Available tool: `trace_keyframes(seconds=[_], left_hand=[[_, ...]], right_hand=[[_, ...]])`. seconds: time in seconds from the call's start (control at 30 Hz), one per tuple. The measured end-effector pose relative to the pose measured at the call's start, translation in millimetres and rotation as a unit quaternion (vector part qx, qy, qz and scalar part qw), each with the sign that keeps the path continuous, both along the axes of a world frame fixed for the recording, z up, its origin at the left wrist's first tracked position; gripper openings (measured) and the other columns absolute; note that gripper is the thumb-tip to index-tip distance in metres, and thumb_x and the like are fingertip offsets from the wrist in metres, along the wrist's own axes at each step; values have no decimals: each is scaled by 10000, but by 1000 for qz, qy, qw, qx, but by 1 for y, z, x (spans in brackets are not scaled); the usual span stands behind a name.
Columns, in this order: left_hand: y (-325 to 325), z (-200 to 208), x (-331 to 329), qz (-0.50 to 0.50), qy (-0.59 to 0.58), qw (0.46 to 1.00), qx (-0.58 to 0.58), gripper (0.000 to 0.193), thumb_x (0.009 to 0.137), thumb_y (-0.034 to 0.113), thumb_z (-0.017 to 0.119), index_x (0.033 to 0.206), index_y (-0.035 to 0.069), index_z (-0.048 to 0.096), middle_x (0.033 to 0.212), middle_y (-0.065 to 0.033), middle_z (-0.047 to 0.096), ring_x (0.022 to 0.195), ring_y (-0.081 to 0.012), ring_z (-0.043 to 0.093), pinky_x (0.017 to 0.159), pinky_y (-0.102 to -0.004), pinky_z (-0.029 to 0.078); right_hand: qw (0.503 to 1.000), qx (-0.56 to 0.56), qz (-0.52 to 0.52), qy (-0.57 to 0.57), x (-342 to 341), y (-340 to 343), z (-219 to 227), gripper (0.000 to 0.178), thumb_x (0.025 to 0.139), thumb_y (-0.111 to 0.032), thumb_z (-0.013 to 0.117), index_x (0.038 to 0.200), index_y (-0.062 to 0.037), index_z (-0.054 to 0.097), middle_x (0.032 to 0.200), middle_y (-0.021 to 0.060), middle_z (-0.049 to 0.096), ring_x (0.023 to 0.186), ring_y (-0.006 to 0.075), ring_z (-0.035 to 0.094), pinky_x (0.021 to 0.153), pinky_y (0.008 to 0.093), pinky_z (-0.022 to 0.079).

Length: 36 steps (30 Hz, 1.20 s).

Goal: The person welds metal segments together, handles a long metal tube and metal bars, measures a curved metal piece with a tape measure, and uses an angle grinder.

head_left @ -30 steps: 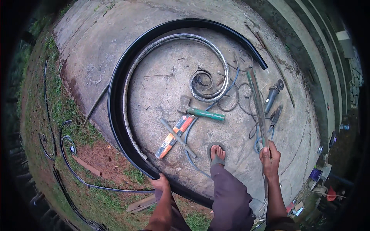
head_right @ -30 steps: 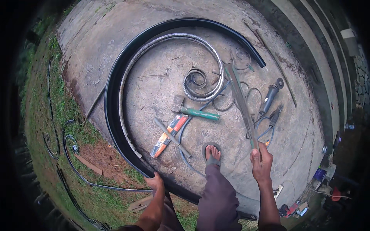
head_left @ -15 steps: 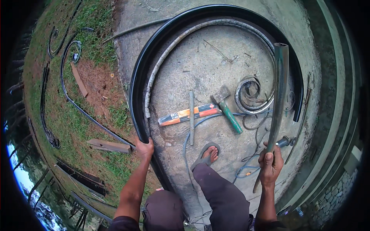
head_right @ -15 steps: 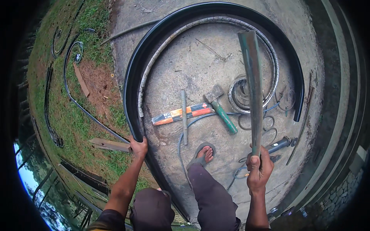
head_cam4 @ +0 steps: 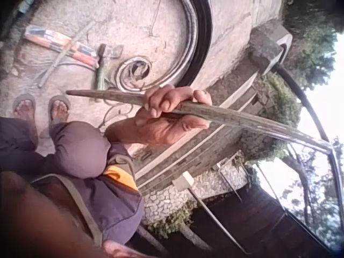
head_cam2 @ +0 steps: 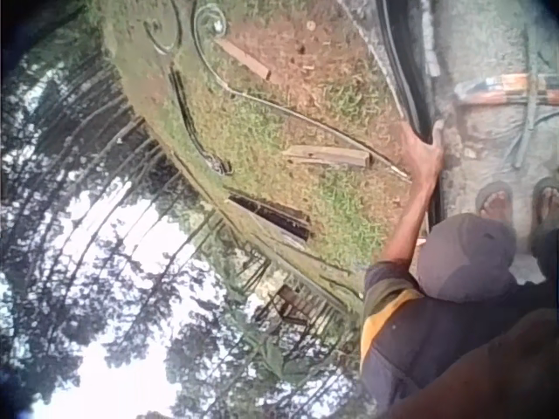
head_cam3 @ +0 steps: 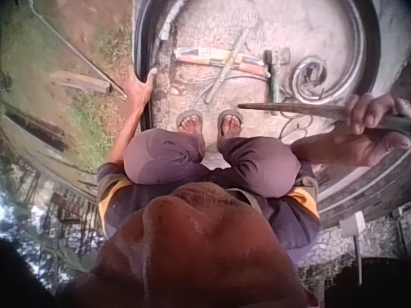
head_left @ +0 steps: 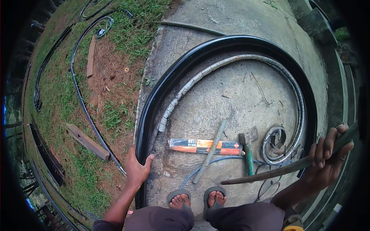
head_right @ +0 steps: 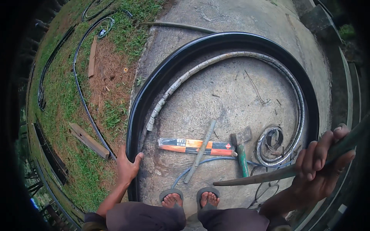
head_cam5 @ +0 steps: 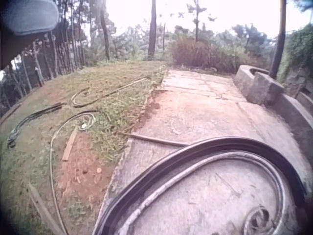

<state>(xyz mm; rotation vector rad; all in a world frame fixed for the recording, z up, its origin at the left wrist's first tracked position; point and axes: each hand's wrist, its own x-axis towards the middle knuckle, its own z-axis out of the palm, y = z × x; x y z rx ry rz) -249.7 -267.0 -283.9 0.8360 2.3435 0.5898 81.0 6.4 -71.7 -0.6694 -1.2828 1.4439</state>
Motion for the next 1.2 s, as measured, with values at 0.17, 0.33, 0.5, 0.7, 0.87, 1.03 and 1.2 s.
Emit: trace_keyframes(seconds=[0.17,0.33,0.5,0.7,0.87,1.03,1.2], left_hand=[[-10,9,2,-30,49,984,169,822,933,648,528,1405,-22,466,1336,-285,545,1243,-450,539,1063,-494,413],[-13,85,40,-173,15,944,282,750,945,604,558,1395,8,496,1306,-248,577,1213,-408,574,1040,-462,444],[-40,133,80,-144,-149,963,172,621,941,515,618,1321,27,562,1097,-192,660,998,-285,669,875,-386,510],[-142,86,91,13,-51,997,64,306,948,318,664,1037,24,665,663,-142,610,613,-214,620,596,-380,471],[-213,66,80,63,23,998,16,355,932,371,673,1008,24,670,608,-136,566,564,-217,576,563,-393,449],[-226,64,80,103,21,994,1,411,942,423,657,921,12,648,596,-73,474,578,-154,461,546,-377,378],[-224,54,81,113,29,993,-12,409,941,434,647,971,27,657,599,-139,529,559,-252,552,552,-416,420]], right_hand=[[990,-18,96,102,-39,1,-26,409,1107,-365,323,1278,3,369,793,51,441,533,78,414,455,219,391],[962,-131,100,219,-60,-9,-27,383,1092,-360,402,1208,1,454,782,26,440,567,55,412,505,205,377],[922,-286,62,253,-126,-90,-90,369,1063,-416,460,1100,-49,460,801,58,481,657,151,504,621,317,462],[884,-307,343,-79,-142,-151,-204,295,1050,-257,526,1135,25,534,1065,200,693,967,311,719,875,429,611],[811,-370,435,-128,-175,-201,-235,339,1023,-255,588,1103,73,567,983,201,699,835,255,732,719,353,628],[802,-344,459,-167,-197,-215,-247,346,1017,-251,598,1102,84,571,938,182,696,761,231,727,638,330,619],[802,-327,460,-198,-205,-215,-251,348,1016,-251,599,1089,88,571,911,169,700,746,211,726,619,312,610]])
